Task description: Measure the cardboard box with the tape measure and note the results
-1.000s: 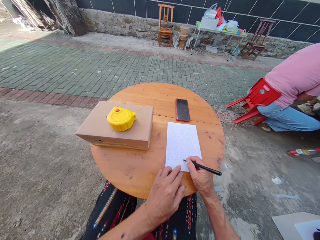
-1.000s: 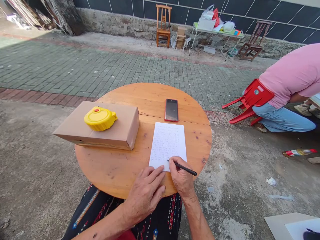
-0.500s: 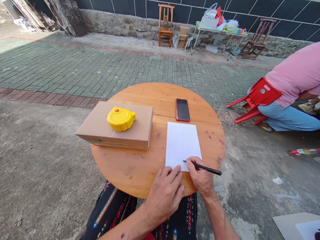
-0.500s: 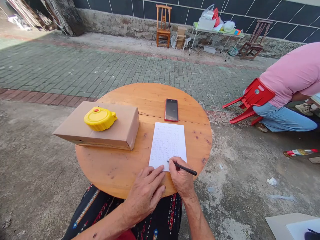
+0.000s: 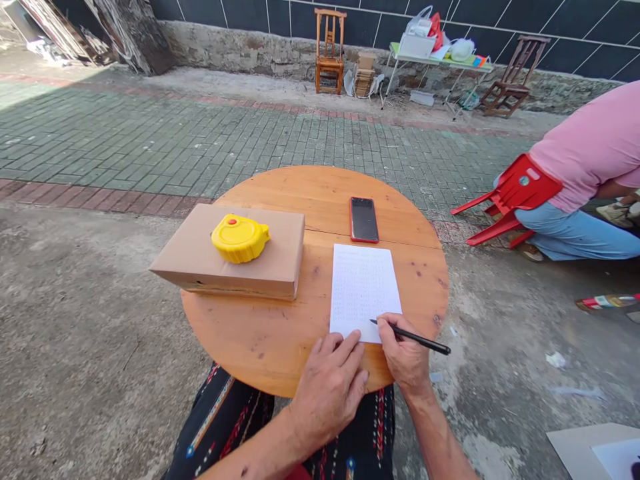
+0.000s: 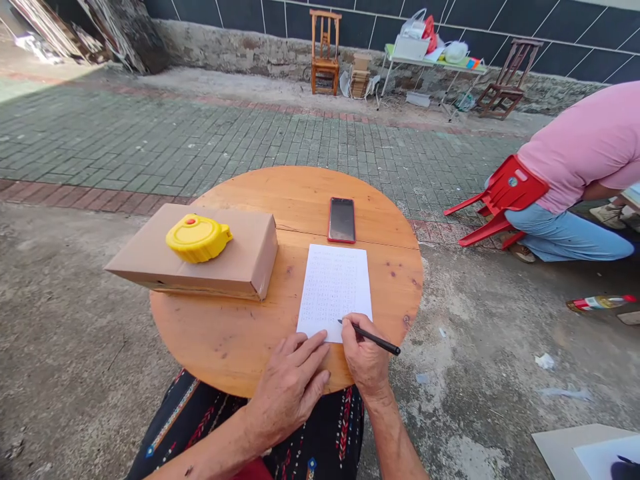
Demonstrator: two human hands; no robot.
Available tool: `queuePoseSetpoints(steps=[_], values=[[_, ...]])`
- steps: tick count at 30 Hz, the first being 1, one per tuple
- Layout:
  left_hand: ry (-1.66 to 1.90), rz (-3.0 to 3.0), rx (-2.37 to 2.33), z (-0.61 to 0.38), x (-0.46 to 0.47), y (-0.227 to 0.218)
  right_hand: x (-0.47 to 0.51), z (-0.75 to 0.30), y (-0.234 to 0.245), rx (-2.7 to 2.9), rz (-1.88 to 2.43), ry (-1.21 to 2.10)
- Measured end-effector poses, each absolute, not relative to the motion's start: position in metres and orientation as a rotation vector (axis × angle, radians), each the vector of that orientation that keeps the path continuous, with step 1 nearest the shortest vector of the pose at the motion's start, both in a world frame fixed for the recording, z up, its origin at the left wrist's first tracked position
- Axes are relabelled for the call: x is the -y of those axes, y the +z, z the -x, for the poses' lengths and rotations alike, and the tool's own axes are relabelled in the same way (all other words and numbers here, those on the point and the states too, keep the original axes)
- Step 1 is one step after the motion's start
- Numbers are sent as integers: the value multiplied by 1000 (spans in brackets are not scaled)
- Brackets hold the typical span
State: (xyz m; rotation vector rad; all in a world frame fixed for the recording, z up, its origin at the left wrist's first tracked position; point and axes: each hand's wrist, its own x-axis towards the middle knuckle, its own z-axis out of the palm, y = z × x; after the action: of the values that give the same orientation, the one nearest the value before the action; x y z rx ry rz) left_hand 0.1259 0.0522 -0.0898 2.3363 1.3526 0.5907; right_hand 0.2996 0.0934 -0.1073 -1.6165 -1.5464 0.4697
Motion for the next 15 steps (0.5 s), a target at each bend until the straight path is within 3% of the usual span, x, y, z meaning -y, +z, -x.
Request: queuePoseSetpoints(steps=[15], values=[[608, -2355, -1354, -126, -52, -91, -96, -298, -105, 1590, 1579, 467]])
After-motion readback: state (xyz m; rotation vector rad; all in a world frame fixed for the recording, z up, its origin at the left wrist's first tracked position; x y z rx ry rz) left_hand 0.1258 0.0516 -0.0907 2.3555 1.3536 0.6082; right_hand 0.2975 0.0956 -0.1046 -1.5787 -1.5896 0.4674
